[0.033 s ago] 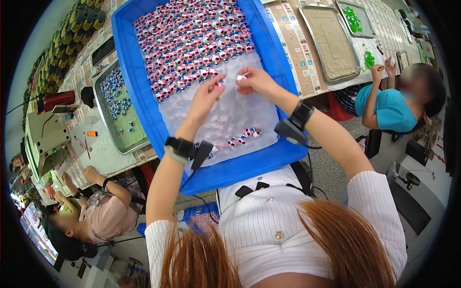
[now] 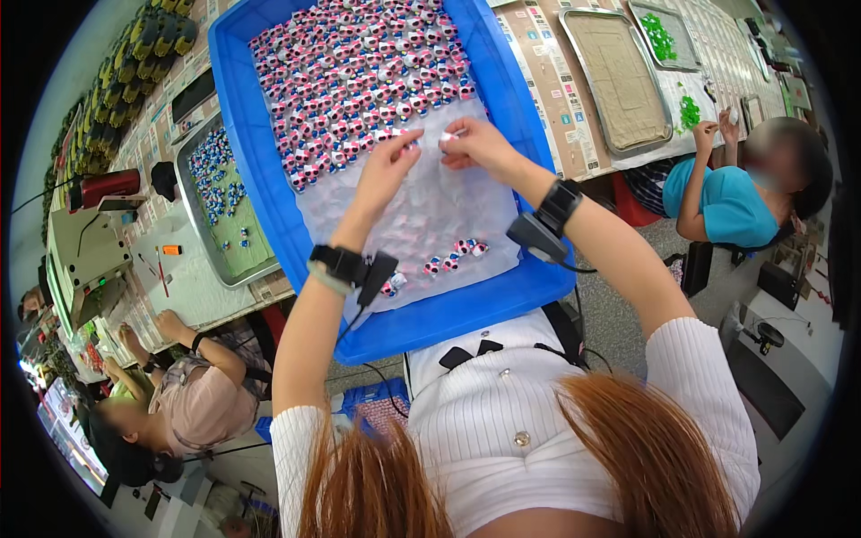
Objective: Sort small colorful toy parts into organized patterns within a blue plastic bin.
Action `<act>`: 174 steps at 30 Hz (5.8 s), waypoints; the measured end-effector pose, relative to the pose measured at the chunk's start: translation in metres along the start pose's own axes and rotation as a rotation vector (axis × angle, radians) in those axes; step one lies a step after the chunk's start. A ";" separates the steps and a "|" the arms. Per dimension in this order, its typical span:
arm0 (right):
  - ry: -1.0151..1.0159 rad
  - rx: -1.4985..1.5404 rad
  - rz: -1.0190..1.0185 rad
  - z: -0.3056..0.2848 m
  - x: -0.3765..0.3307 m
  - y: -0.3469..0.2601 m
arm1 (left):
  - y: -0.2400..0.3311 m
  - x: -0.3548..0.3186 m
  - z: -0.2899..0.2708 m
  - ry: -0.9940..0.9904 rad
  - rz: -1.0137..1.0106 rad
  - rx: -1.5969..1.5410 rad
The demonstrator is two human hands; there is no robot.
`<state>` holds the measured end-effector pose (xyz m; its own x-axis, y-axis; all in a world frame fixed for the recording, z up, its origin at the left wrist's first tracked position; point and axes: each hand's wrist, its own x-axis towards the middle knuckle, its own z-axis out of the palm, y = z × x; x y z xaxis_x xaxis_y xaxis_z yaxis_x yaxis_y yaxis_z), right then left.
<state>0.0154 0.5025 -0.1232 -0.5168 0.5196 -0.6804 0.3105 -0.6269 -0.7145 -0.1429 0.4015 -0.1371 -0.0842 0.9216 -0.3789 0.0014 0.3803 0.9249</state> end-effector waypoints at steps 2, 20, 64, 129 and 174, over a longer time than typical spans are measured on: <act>0.141 -0.359 -0.045 -0.003 0.019 -0.010 | 0.002 0.024 0.002 0.093 0.112 0.199; -0.356 -1.462 -0.251 0.001 -0.067 0.063 | -0.025 -0.079 0.076 -0.297 0.106 0.885; 0.281 -1.010 -0.552 -0.011 -0.007 0.008 | -0.001 0.049 0.020 0.429 0.523 0.707; 0.056 -0.924 -0.601 0.166 0.045 0.057 | -0.020 -0.060 -0.067 0.510 -0.285 1.169; 0.140 -0.789 -0.327 0.144 0.058 0.060 | -0.002 -0.214 -0.064 1.089 0.147 -0.671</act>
<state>-0.1106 0.4117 -0.1815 -0.5900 0.7025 -0.3979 0.6534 0.1259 -0.7465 -0.1889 0.1990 -0.0559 -0.8922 0.2928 -0.3440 -0.3923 -0.1246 0.9114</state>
